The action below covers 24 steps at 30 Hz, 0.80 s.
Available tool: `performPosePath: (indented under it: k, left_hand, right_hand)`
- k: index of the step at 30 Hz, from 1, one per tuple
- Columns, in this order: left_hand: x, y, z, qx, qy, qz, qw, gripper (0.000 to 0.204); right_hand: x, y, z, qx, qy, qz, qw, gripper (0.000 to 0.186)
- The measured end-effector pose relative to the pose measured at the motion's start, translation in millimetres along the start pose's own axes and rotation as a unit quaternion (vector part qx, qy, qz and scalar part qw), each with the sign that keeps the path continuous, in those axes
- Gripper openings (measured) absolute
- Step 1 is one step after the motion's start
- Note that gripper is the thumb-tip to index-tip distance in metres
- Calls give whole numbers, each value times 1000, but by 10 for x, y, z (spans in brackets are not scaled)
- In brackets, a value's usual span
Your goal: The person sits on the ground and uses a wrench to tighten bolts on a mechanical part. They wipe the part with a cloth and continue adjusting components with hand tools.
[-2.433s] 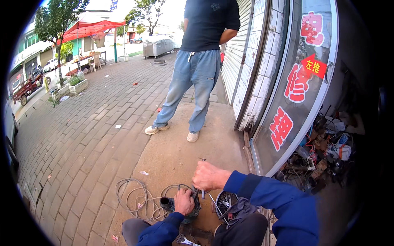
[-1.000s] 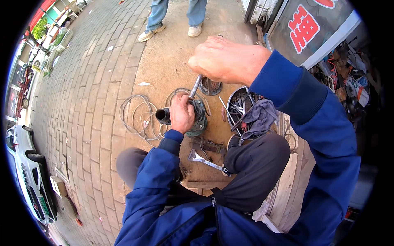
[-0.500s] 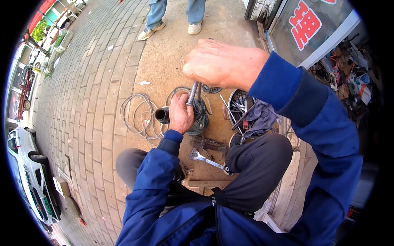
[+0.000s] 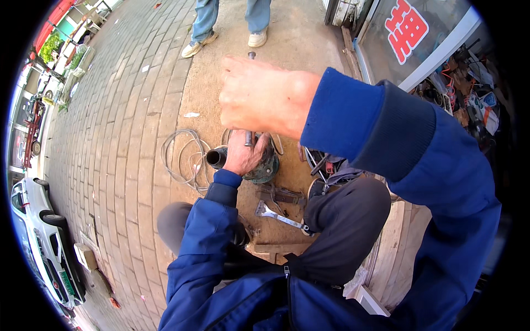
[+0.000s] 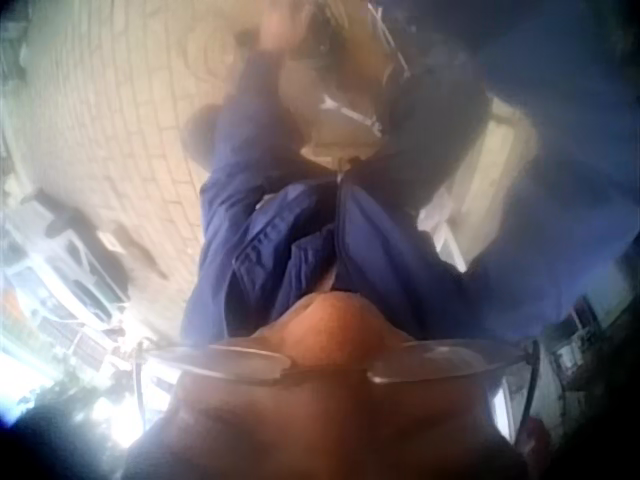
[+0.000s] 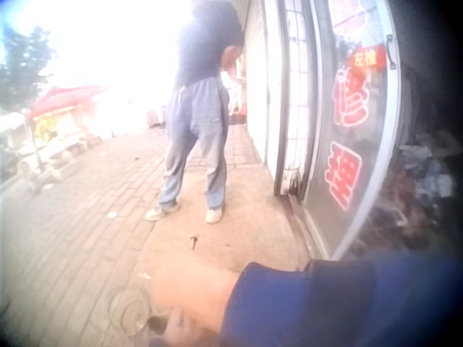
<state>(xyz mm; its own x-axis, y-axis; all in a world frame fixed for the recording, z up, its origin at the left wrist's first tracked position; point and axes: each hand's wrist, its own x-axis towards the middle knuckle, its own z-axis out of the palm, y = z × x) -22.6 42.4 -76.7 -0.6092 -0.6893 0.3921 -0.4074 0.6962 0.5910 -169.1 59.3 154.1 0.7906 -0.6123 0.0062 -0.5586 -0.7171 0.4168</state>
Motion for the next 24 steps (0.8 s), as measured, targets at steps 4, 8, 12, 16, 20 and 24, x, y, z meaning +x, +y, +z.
performPosePath:
  k: [4,8,12,16,20,24]
  left_hand:
    - [-54,-150,84,-115,77,-72,988,16]
    - [25,-9,89,-124,48,-39,990,15]
    - [50,-38,44,-68,1,-64,996,16]
    - [38,-61,18,-62,-23,-91,994,18]
    - [131,155,-124,-87,8,-41,995,16]
    - [140,136,-137,-32,-18,-35,999,18]
  right_hand:
    - [87,-47,-97,-85,-11,-49,995,7]
    - [-71,83,90,-107,101,-93,985,14]
    - [-246,182,228,-48,181,-94,978,20]
    - [-264,240,222,-93,202,-110,969,19]
    - [-255,400,225,-33,225,-94,969,21]
    - [-235,374,92,74,148,-75,983,24]
